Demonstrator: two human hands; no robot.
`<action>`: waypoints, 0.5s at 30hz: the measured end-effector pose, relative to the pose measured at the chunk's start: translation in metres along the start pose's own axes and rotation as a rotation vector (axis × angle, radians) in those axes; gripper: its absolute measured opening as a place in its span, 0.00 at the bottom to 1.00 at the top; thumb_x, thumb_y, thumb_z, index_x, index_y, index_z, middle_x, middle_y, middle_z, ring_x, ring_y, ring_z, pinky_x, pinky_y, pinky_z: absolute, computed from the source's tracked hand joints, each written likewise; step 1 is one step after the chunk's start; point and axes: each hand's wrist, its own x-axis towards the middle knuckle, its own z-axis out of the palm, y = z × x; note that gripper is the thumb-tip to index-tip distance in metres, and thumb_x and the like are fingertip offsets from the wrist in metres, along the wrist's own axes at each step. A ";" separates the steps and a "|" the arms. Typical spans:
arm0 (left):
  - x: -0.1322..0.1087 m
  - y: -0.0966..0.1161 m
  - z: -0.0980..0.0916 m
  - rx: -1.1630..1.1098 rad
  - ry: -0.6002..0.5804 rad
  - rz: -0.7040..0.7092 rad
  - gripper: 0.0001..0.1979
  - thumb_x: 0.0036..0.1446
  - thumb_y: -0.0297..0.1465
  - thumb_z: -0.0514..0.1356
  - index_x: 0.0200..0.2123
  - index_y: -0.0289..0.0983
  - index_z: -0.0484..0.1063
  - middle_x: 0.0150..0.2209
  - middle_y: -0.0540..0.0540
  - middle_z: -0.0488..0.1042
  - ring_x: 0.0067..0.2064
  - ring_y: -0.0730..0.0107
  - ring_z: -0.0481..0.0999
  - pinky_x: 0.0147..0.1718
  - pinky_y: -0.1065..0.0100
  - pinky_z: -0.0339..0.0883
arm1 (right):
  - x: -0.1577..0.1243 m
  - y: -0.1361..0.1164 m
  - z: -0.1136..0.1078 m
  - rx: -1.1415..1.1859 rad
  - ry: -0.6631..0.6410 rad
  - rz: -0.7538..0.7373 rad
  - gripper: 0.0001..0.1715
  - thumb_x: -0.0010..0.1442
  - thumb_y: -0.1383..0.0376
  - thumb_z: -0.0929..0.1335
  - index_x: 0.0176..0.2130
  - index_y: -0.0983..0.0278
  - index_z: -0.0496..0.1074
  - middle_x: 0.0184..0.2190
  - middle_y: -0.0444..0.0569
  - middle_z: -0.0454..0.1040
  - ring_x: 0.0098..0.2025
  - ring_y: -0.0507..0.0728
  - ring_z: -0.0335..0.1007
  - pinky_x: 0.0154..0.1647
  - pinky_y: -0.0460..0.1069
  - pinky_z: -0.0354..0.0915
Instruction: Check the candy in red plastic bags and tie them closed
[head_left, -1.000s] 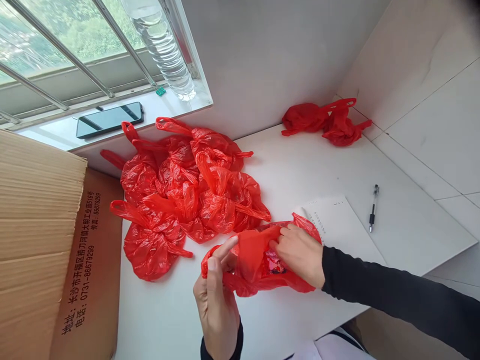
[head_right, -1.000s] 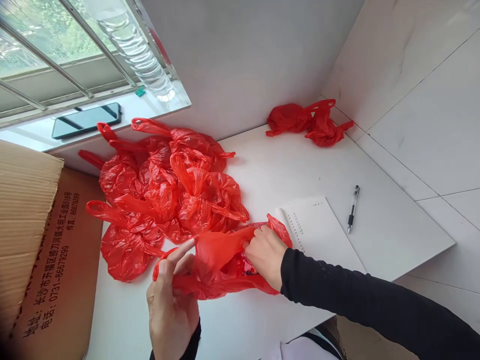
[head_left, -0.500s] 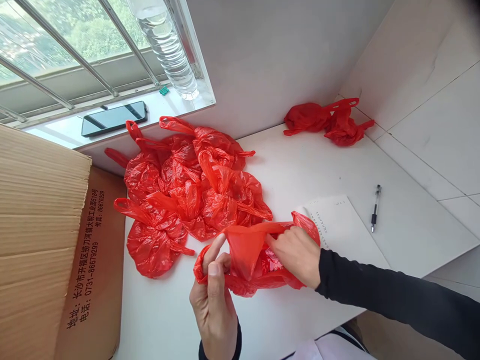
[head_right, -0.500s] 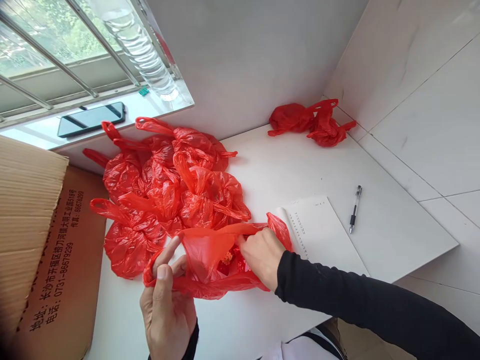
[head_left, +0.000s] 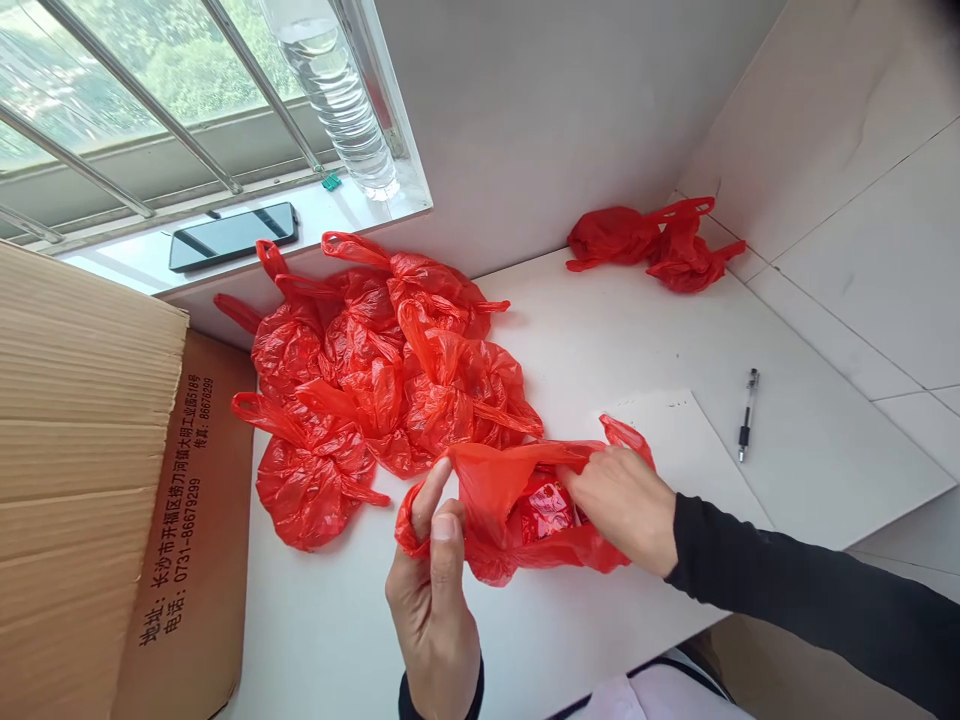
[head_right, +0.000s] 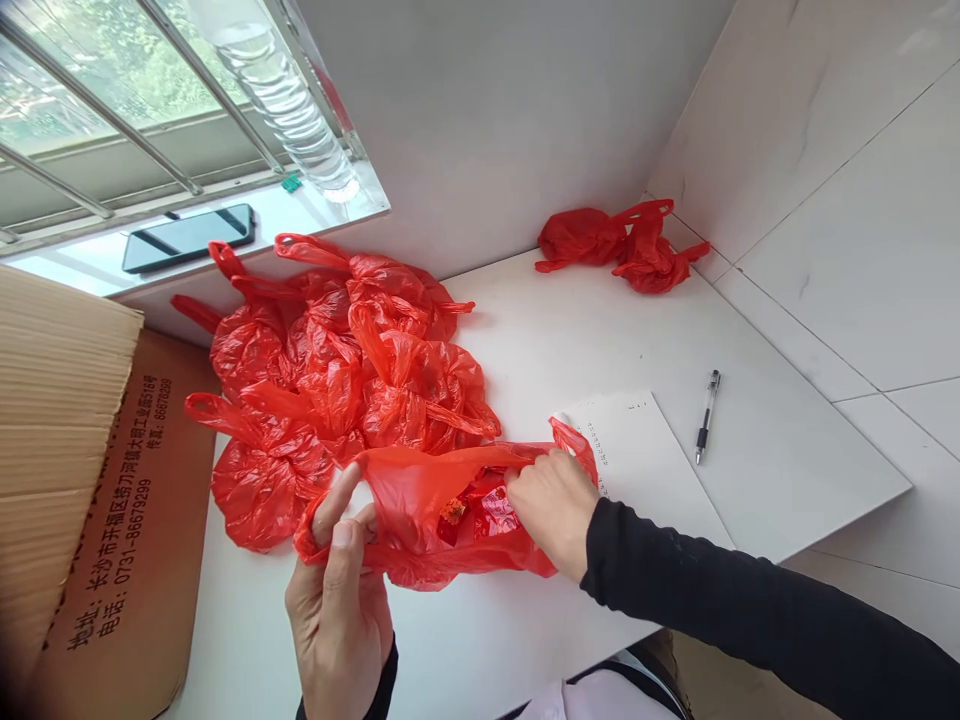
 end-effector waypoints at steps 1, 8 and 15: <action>-0.001 0.000 0.000 0.010 -0.010 -0.009 0.16 0.67 0.41 0.62 0.57 0.51 0.78 0.59 0.51 0.78 0.60 0.61 0.75 0.56 0.67 0.72 | -0.002 0.001 -0.002 -0.005 0.003 0.005 0.11 0.55 0.80 0.69 0.35 0.67 0.75 0.26 0.53 0.78 0.31 0.65 0.76 0.30 0.53 0.56; -0.004 0.006 0.006 0.026 0.062 0.045 0.14 0.66 0.40 0.63 0.52 0.49 0.81 0.48 0.52 0.83 0.50 0.69 0.78 0.49 0.76 0.72 | -0.028 0.023 -0.007 0.234 0.527 -0.037 0.15 0.71 0.70 0.64 0.55 0.62 0.72 0.44 0.51 0.75 0.44 0.62 0.70 0.48 0.57 0.65; -0.004 0.003 -0.002 0.043 0.168 -0.016 0.16 0.61 0.44 0.66 0.50 0.48 0.82 0.55 0.52 0.80 0.55 0.65 0.74 0.52 0.73 0.69 | -0.037 0.067 0.016 0.465 0.454 0.207 0.35 0.70 0.51 0.65 0.68 0.66 0.61 0.48 0.57 0.77 0.47 0.66 0.74 0.51 0.63 0.70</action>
